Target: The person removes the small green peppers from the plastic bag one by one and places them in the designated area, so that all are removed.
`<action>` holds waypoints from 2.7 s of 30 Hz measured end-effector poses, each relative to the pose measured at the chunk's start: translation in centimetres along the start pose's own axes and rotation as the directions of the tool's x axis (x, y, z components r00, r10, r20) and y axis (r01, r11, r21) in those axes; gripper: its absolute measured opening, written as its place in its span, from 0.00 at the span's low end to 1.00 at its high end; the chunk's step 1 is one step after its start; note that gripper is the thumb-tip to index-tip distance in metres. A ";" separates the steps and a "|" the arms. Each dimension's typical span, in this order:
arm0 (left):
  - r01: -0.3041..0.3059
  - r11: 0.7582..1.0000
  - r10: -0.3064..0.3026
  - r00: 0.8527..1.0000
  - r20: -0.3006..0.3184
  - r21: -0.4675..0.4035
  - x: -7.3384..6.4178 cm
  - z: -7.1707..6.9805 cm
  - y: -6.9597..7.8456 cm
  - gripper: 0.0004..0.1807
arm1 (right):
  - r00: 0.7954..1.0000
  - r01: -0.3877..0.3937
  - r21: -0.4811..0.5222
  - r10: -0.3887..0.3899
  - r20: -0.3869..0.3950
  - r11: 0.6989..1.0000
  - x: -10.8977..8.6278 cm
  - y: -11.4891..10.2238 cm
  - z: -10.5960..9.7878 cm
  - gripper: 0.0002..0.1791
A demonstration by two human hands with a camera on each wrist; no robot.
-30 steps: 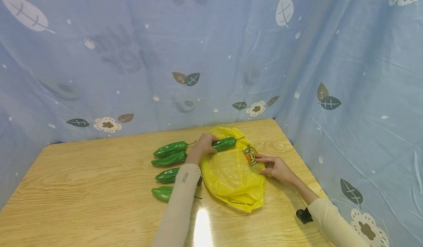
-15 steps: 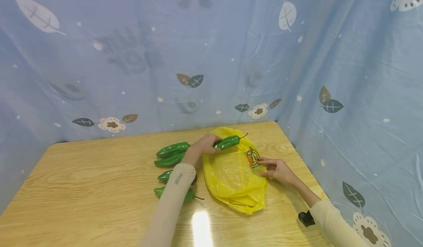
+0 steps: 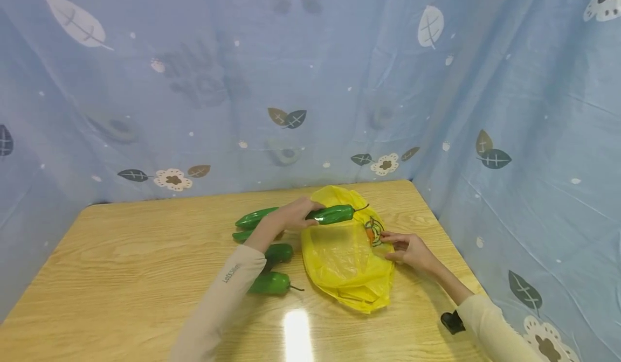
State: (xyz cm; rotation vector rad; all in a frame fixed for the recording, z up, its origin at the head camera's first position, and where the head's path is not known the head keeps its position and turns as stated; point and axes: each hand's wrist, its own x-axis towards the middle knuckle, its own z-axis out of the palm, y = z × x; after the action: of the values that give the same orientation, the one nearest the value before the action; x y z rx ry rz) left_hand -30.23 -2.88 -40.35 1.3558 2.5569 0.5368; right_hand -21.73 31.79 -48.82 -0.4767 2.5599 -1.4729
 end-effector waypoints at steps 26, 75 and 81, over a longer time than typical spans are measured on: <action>0.027 0.997 -0.030 0.999 -0.035 -0.071 -12.8 -1.0 1.4 0.26 | 1.000 0.010 0.002 -0.010 0.009 1.000 -0.1 -0.5 0.0 0.21; -0.023 0.987 0.013 0.998 -0.065 -0.162 -20.4 6.8 3.3 0.28 | 0.999 0.040 0.001 -0.040 -0.015 0.999 0.2 -0.4 0.1 0.20; -0.022 0.986 0.011 0.998 -0.066 -0.164 -20.5 7.7 3.2 0.27 | 0.999 0.042 -0.016 -0.042 -0.009 0.999 0.1 -0.2 0.1 0.20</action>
State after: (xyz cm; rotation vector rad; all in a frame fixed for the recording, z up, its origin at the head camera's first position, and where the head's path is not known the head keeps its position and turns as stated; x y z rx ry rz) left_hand -13.73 -16.55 -45.99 1.3240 2.4890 0.7895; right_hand -21.77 31.58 -48.72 -0.5302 2.5857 -1.4736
